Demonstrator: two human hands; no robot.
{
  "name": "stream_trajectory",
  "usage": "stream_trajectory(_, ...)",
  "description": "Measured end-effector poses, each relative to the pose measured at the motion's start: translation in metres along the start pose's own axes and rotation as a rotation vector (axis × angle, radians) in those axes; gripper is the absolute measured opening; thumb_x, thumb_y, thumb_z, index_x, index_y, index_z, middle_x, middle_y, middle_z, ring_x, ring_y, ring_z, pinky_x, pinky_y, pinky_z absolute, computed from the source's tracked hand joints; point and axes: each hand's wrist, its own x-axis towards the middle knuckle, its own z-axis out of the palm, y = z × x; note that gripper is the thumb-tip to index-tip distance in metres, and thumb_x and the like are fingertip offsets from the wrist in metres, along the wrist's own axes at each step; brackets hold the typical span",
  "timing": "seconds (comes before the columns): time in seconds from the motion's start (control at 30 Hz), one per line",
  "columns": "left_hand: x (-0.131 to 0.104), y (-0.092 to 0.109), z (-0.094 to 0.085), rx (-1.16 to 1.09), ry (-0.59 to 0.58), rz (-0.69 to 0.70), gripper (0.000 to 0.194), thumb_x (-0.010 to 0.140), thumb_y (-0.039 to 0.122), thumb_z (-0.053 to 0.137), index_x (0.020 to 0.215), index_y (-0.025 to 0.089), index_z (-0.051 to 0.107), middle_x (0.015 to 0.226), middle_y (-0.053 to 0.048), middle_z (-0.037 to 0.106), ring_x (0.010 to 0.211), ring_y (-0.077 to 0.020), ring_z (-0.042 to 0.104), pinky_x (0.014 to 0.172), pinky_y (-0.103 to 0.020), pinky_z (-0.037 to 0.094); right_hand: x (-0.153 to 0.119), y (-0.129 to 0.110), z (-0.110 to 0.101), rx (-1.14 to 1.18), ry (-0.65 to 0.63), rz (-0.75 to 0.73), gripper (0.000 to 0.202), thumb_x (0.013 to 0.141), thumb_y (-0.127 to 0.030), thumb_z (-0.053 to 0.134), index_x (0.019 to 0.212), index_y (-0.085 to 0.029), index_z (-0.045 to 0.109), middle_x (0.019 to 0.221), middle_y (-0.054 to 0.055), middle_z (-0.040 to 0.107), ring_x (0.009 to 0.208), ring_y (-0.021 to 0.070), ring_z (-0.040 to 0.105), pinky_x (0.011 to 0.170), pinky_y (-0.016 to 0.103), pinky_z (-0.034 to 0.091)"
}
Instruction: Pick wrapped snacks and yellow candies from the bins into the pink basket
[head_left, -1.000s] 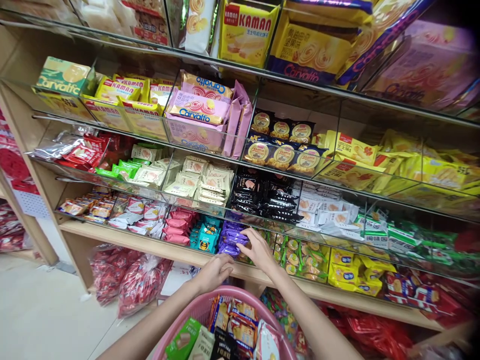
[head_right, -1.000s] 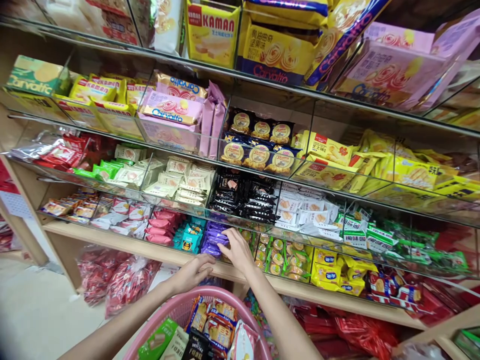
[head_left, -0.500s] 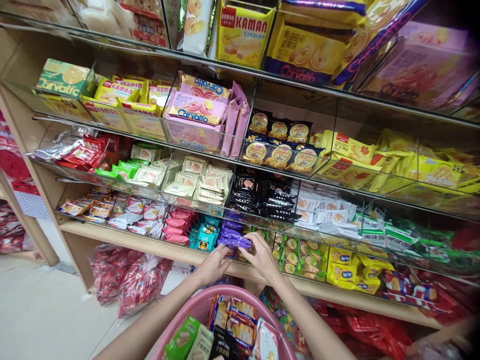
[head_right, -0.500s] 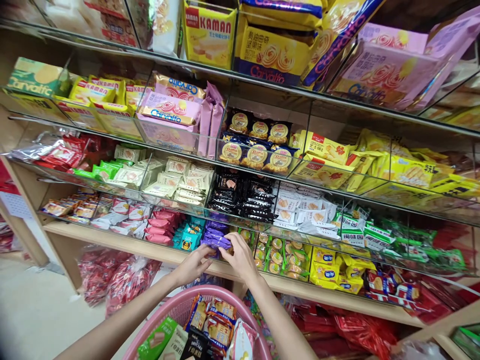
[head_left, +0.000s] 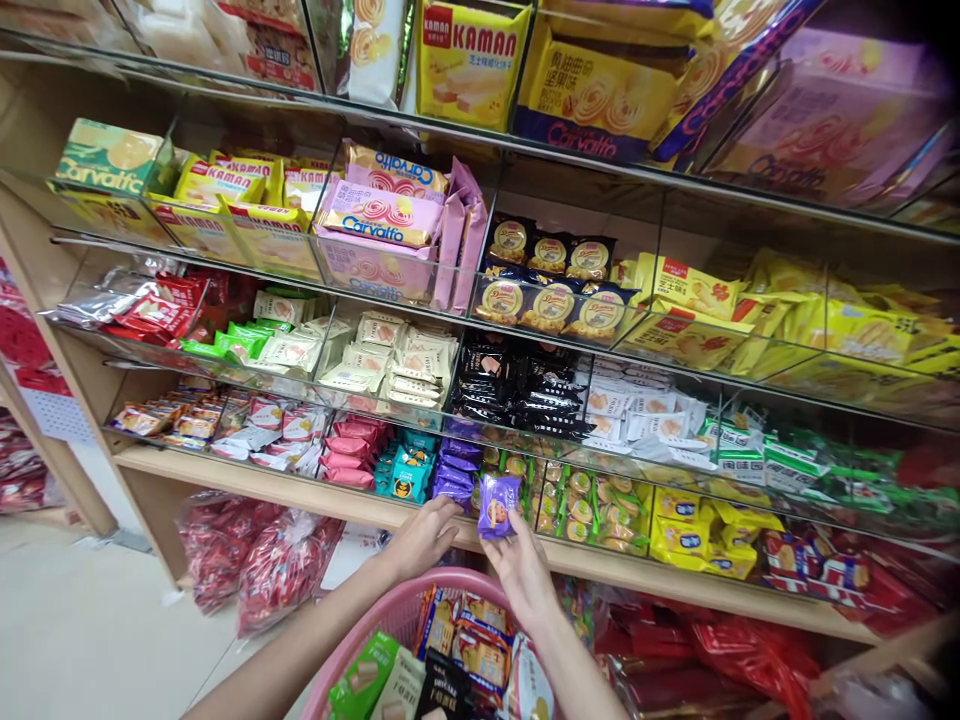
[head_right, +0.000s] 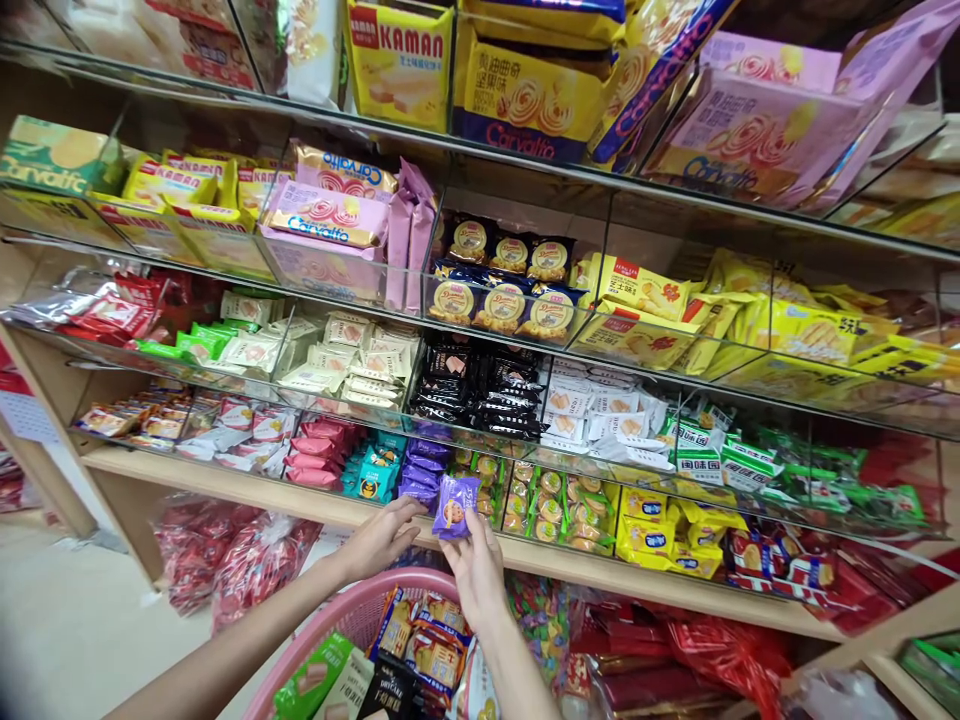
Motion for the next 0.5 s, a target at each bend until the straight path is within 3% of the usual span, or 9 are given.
stream_trajectory(0.1, 0.000, 0.002, -0.002, -0.005, -0.007, -0.014, 0.029, 0.085, 0.017, 0.041, 0.111, 0.018, 0.053, 0.109, -0.007, 0.055, 0.103, -0.0189, 0.052, 0.090, -0.032, 0.042, 0.005, 0.007, 0.006, 0.176, 0.019, 0.148, 0.026, 0.073, -0.029, 0.066, 0.094, -0.019, 0.056, 0.090, 0.002, 0.067, 0.082, 0.0127, 0.062, 0.082, 0.032, 0.051)
stream_trajectory(0.23, -0.001, 0.006, -0.008, -0.024, -0.003, -0.003, 0.027, 0.084, 0.015, 0.041, 0.108, 0.019, 0.055, 0.107, -0.006, 0.057, 0.102, -0.0182, 0.052, 0.090, -0.031, 0.042, 0.014, 0.014, 0.011, 0.228, 0.000, 0.186, 0.022, 0.078, -0.030, 0.060, 0.095, -0.016, 0.058, 0.092, 0.003, 0.068, 0.083, 0.0122, 0.063, 0.083, 0.030, 0.052)
stream_trajectory(0.4, 0.005, 0.011, -0.016, 0.139, 0.189, -0.009, 0.022, 0.089, 0.017, 0.036, 0.088, 0.018, 0.058, 0.092, -0.006, 0.057, 0.090, -0.0191, 0.051, 0.082, -0.033, 0.042, 0.022, 0.017, 0.014, 0.221, -0.011, 0.188, 0.024, 0.079, -0.030, 0.058, 0.098, -0.014, 0.059, 0.093, 0.005, 0.069, 0.085, 0.0152, 0.064, 0.084, 0.034, 0.052)
stream_trajectory(0.5, 0.009, 0.014, -0.019, 0.276, 0.209, -0.005, 0.020, 0.089, 0.017, 0.038, 0.086, 0.018, 0.058, 0.093, -0.006, 0.058, 0.091, -0.0201, 0.050, 0.081, -0.035, 0.041, 0.024, 0.018, 0.015, 0.215, -0.018, 0.179, 0.028, 0.079, -0.031, 0.059, 0.100, -0.013, 0.058, 0.093, 0.007, 0.070, 0.085, 0.0169, 0.065, 0.086, 0.036, 0.052)
